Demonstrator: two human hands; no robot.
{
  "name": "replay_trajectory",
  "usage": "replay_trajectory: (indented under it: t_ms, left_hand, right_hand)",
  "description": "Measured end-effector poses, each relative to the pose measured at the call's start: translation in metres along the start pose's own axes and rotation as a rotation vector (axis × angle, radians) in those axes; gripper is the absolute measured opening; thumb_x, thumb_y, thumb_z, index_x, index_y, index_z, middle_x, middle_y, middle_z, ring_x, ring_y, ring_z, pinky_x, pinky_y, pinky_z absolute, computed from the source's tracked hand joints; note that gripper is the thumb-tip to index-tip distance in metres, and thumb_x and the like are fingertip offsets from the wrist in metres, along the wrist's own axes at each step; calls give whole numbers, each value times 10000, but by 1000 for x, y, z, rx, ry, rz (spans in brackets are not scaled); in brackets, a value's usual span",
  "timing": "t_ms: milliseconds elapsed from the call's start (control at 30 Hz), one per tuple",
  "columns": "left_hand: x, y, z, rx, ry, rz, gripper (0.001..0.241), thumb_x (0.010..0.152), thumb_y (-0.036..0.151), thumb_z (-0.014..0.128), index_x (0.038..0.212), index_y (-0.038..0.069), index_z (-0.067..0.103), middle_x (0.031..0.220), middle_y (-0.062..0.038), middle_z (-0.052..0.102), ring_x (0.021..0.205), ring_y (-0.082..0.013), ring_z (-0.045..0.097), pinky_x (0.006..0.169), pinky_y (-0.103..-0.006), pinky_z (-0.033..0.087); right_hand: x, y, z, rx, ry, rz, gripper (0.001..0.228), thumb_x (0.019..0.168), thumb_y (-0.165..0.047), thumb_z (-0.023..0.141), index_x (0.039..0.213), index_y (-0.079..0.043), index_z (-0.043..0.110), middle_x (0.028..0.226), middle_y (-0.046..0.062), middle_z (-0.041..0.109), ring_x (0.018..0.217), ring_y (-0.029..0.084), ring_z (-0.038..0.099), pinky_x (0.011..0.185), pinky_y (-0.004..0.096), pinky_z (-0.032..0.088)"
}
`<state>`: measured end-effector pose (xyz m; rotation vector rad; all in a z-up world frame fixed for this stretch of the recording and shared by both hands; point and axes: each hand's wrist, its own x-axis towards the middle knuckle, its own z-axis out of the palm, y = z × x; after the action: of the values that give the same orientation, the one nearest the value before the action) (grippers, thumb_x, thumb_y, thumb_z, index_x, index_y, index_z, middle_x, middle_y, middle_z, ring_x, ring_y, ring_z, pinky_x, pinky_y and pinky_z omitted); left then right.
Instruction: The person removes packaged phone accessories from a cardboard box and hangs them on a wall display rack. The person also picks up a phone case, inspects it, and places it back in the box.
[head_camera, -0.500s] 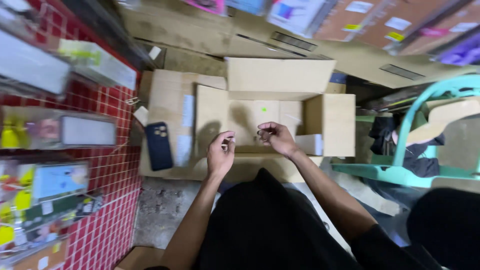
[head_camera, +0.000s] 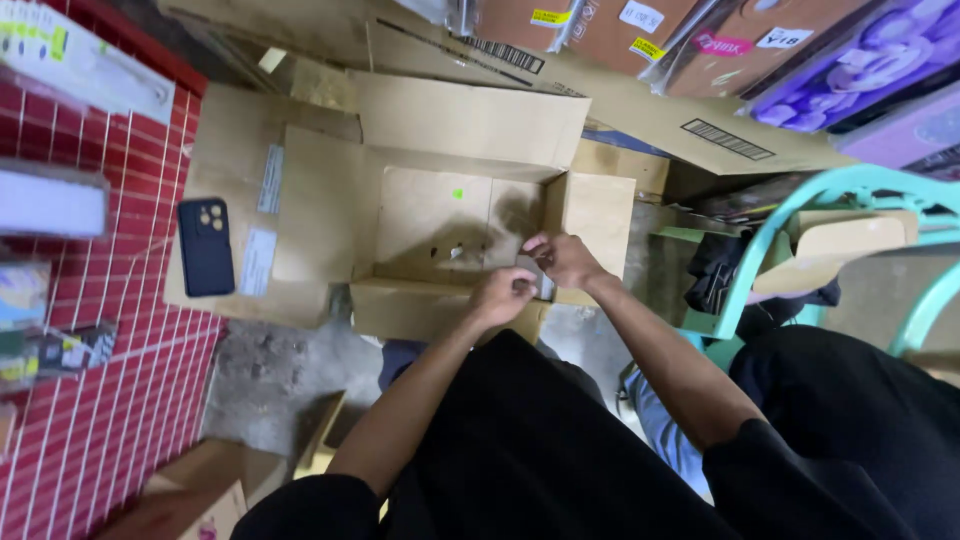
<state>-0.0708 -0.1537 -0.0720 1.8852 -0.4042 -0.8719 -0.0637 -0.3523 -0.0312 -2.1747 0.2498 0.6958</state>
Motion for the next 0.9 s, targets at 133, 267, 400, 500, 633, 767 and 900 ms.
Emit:
replay_trajectory:
  t_ms: [133,267,400,500,633,767,900]
  left_hand:
    - [3,1,31,108,50,69,336,850,280,755,1154,135,748,1054,-156,753,941,-311,724,824,-410,566]
    - [9,4,45,141,-32,39,288,855,300,739,1073,112,752,1049,-181,740,973,-349,721,855,-441,569]
    - [17,-11,57,164,-58,64,441,810,293,770,1188,74,704,1169,-228,683,1076,-376,673,916,-446,544]
    - [26,-34,69,208,-52,86,462,826,281,762,1209,34,691,1246,-224,674,1165,-379,641,986,-434,516]
    - [46,-78,91,124,-43,53,529,824,246,741,1304,42,655,1285,-220,658,1197,-355,640,1020,-402,509]
    - [53,-104,101,72,8,161,493,818,210,747,1283,67,670,1252,-231,670,1156,-343,662,987,-402,521]
    - [41,-82,88,-10,-52,22,291,857,206,686,1118,80,711,981,-201,751,875,-306,755,763,-413,592]
  right_hand:
    - [-3,-3,-6,-75,-137,-63,477,778,-15,762,1243,-101,695,1105,94,783,956,207,754,880,326,598]
    - [-13,-20,-18,-353,-186,-69,527,777,-75,827,1274,-157,674,1106,90,746,948,236,743,892,377,576]
    - [-6,-8,-13,-520,-199,-50,537,781,-54,802,1278,-223,687,985,58,774,1048,222,707,1036,435,459]
    - [-6,-15,-12,-613,-241,-39,478,787,-117,802,1237,-235,693,978,39,763,1097,221,681,1121,448,347]
    - [-3,-13,-12,-781,-298,-128,248,836,-125,745,1044,-251,793,1003,37,752,1159,223,651,1151,488,290]
    - [2,-12,-9,-772,-319,-131,201,846,-140,730,999,-256,787,1028,-5,768,1183,216,636,1173,565,199]
    - [0,-23,-11,-829,-370,-99,192,892,-201,720,1059,-279,775,1064,16,769,1185,212,649,1196,596,149]
